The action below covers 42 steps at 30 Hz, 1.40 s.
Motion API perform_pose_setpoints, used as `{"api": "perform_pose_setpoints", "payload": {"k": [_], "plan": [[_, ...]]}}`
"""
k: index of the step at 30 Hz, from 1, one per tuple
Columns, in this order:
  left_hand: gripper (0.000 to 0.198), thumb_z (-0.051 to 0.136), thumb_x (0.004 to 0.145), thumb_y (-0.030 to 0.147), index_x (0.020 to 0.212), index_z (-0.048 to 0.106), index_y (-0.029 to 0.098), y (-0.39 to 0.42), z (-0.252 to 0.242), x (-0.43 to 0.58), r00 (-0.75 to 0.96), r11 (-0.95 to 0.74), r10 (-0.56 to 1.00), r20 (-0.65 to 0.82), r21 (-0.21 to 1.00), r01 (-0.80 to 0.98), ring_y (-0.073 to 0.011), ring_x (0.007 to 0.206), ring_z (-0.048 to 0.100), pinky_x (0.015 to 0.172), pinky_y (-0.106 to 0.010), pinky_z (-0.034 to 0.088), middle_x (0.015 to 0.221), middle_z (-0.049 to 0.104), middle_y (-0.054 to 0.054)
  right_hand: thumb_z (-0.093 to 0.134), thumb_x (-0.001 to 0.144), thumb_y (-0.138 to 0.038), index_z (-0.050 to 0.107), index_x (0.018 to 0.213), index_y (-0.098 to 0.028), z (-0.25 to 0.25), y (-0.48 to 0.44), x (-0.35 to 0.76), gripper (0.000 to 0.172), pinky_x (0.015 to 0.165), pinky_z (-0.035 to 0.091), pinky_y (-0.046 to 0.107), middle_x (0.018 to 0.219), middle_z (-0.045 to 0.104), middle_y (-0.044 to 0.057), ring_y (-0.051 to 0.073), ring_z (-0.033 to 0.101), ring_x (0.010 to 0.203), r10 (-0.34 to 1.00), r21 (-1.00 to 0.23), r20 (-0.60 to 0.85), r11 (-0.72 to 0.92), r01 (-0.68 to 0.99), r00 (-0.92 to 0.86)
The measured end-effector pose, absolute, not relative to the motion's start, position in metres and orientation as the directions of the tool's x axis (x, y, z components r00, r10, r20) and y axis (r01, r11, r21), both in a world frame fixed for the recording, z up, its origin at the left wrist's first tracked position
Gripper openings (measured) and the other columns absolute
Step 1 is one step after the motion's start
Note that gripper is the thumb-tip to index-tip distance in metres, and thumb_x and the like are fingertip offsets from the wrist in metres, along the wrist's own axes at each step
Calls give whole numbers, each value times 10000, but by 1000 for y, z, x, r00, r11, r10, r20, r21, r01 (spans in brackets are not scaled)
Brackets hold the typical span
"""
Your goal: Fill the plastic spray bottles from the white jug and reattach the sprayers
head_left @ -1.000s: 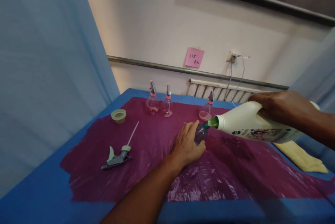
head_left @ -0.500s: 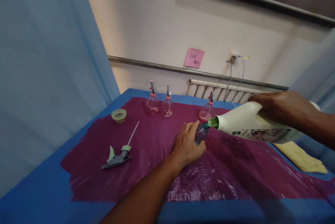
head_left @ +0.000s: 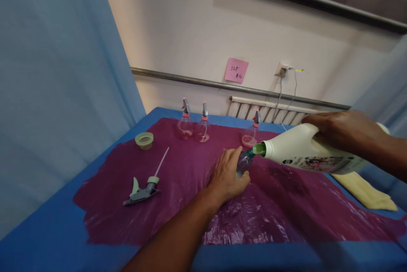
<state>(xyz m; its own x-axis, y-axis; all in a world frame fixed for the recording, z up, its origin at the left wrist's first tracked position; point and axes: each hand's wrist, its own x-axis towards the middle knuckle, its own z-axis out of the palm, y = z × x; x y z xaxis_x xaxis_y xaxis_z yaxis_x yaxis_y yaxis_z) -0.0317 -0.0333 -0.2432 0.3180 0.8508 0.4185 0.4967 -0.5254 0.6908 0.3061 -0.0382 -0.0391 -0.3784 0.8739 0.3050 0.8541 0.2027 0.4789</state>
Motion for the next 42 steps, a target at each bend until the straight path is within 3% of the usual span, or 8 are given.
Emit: {"api": "perform_pose_setpoints", "payload": {"k": [42], "plan": [[807,732,876,261,1648,500,230,-33,-247,-31,312,-563,826,469,667,487,-346,1418,612,1252,-539,511,1514,629,-136,579,840,-277,808,1071,-331,-35,-39,303,330,573,346,336,946,853,26,261,744,713,886,488,290,188,852,-361]]}}
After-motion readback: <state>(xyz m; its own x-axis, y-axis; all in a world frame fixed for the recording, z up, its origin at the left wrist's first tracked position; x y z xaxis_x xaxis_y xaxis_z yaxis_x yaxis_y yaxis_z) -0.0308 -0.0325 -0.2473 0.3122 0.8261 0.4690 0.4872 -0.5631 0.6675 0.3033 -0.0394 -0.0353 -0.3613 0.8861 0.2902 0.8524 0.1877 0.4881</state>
